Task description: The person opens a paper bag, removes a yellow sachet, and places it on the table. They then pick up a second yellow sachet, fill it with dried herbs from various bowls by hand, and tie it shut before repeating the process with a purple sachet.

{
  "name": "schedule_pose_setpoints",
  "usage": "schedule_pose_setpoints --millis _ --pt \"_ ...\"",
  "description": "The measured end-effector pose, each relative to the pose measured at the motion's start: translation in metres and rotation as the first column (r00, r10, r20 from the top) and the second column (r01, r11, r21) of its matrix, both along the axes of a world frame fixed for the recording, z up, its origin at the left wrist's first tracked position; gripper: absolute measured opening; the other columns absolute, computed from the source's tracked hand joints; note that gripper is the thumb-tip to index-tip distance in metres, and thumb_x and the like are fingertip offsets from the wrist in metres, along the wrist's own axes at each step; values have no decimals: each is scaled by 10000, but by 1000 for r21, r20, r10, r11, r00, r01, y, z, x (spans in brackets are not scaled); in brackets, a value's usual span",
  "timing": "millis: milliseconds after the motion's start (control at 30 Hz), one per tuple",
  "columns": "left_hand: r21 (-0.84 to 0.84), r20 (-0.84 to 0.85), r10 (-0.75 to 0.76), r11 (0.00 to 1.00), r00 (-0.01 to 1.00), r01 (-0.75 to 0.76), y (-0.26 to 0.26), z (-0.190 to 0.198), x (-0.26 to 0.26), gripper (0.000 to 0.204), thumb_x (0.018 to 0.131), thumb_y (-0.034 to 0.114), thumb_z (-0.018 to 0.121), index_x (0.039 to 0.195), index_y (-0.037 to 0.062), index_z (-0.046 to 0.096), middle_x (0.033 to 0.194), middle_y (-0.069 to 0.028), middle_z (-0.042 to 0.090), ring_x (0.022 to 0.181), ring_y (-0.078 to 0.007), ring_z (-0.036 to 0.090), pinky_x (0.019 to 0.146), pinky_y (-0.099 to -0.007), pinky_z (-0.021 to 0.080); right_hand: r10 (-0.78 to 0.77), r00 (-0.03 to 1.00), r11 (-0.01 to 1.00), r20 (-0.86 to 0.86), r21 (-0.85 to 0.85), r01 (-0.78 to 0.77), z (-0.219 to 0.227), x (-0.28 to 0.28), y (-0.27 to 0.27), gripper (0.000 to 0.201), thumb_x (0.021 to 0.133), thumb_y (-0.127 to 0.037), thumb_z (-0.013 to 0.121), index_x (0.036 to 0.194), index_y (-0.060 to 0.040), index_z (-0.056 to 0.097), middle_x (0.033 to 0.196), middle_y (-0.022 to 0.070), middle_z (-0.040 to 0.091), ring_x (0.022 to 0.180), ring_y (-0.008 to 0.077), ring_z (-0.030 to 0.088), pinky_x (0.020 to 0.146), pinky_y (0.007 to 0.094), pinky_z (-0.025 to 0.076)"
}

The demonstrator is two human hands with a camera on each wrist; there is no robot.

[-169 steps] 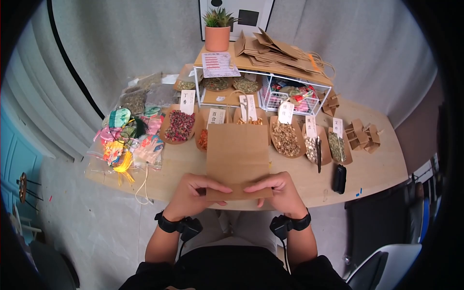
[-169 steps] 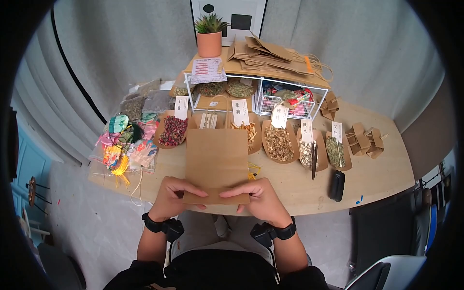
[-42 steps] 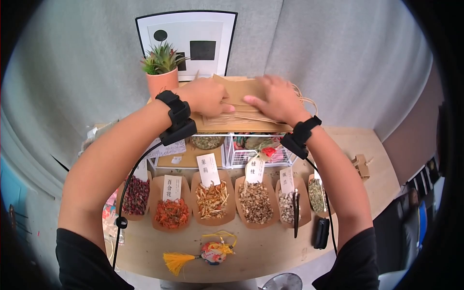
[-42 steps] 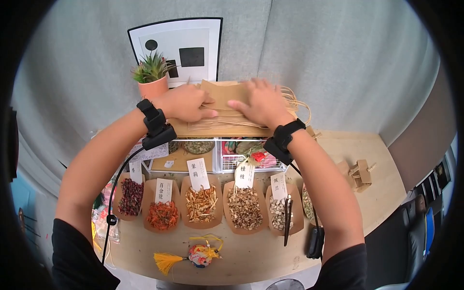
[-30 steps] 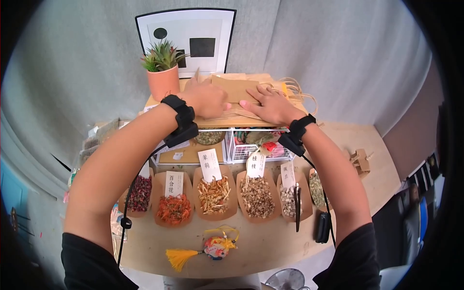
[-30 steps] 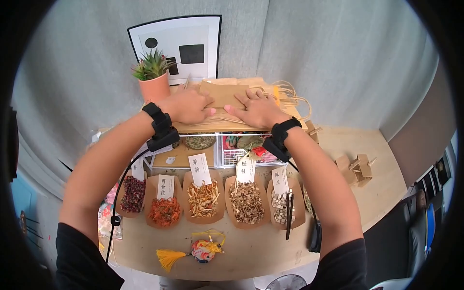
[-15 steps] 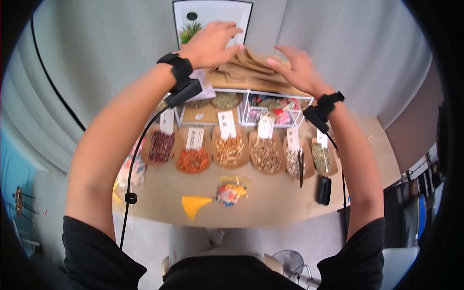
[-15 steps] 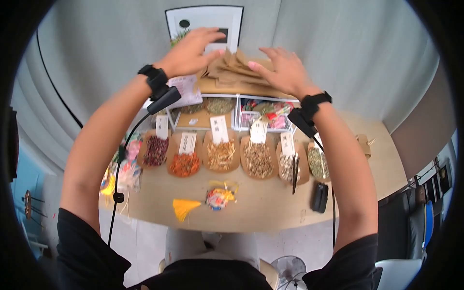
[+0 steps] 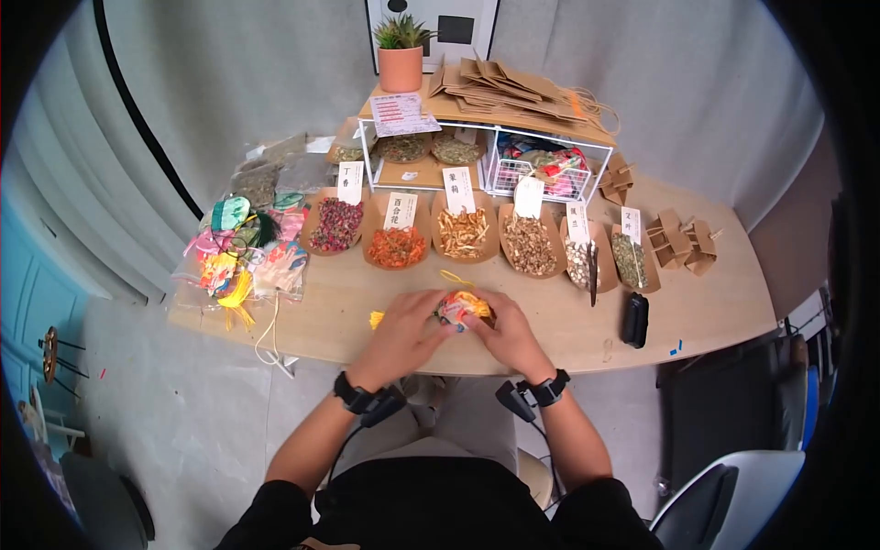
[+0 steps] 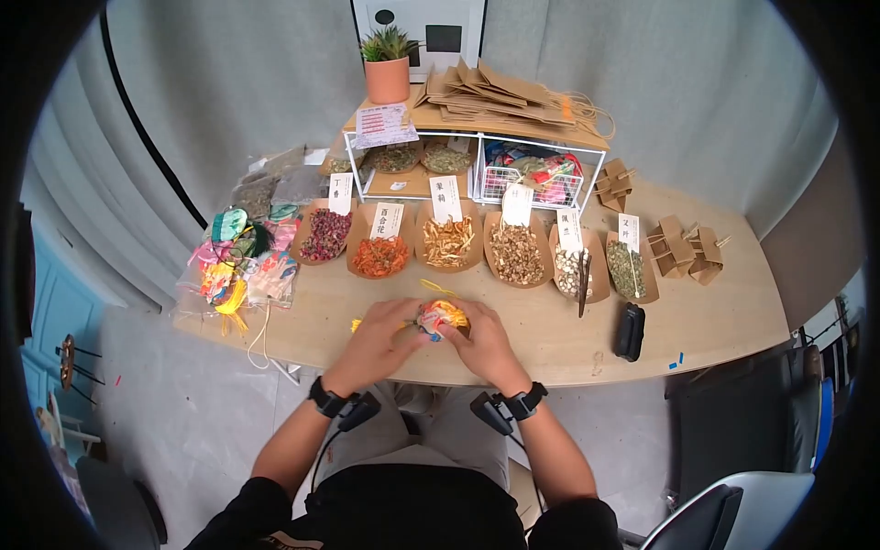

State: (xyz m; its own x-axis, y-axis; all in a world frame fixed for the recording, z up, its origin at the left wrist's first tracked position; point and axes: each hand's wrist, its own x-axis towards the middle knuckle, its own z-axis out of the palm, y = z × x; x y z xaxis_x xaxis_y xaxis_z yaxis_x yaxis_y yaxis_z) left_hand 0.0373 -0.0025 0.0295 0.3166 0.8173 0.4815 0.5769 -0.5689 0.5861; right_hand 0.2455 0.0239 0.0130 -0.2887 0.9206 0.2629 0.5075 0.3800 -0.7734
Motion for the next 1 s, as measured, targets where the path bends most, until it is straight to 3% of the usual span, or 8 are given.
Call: schedule_pose_setpoints --millis 100,333,533,600,633,733,833,1000 --pt "29 -66 24 999 998 -22 9 -22 17 561 851 265 724 1326 44 523 1306 -191 551 1137 -373 546 1012 -433 402 21 952 976 -305 -199 -85 -22 -1 -1 442 856 -39 700 1272 10 561 1132 133 605 953 181 607 781 278 503" --pt "-189 225 173 973 959 -131 13 -35 27 577 755 190 816 1223 25 521 1126 -142 579 1019 -296 604 844 -354 493 -161 673 960 -722 -271 -62 -40 1 -5 506 861 30 686 1334 -24 515 1139 75 596 944 103 592 782 213 494" --pt "-313 405 222 945 887 -93 13 -55 24 520 751 105 841 1116 15 481 1061 -81 561 966 -113 586 808 -262 504 -8 908 959 -418 -260 -111 -43 -4 -3 449 860 -66 735 1272 -14 567 1117 87 615 920 102 603 747 207 489" --pt "-374 432 243 925 868 -72 11 -49 23 511 766 123 834 1130 14 492 1068 -86 583 953 -108 598 807 -265 509 -116 896 948 -428 -318 -29 -36 -9 -6 427 846 -106 756 1233 -14 600 1130 100 614 951 134 600 751 231 488" --pt "-377 415 250 922 875 -85 10 -45 22 498 775 135 826 1134 16 502 1069 -95 597 953 -121 609 803 -273 512 -170 887 939 -429 -345 13 -31 -14 -7 418 839 -125 766 1213 -15 617 1136 107 613 966 149 598 753 243 487" --pt "-332 372 255 934 892 -129 9 -41 18 463 799 168 800 1147 22 531 1064 -124 632 945 -168 637 795 -302 519 -190 931 954 -312 166 250 -9 -26 -7 397 811 -153 783 1178 -59 663 1157 129 607 1032 211 570 821 312 477" --pt "-213 350 250 960 903 -183 10 -46 14 440 812 182 776 1158 29 550 1046 -154 646 922 -228 651 791 -331 519 -87 996 935 6 346 80 16 -42 -4 312 786 -149 786 1089 -106 725 1191 125 595 1093 258 535 886 360 450" --pt "-374 500 302 921 812 -112 6 -42 9 413 798 168 751 1129 33 545 1048 -182 638 958 -383 620 806 -416 502 -16 999 963 35 271 6 38 -59 17 164 793 -95 751 954 -111 773 1094 80 659 1062 250 545 895 374 444"
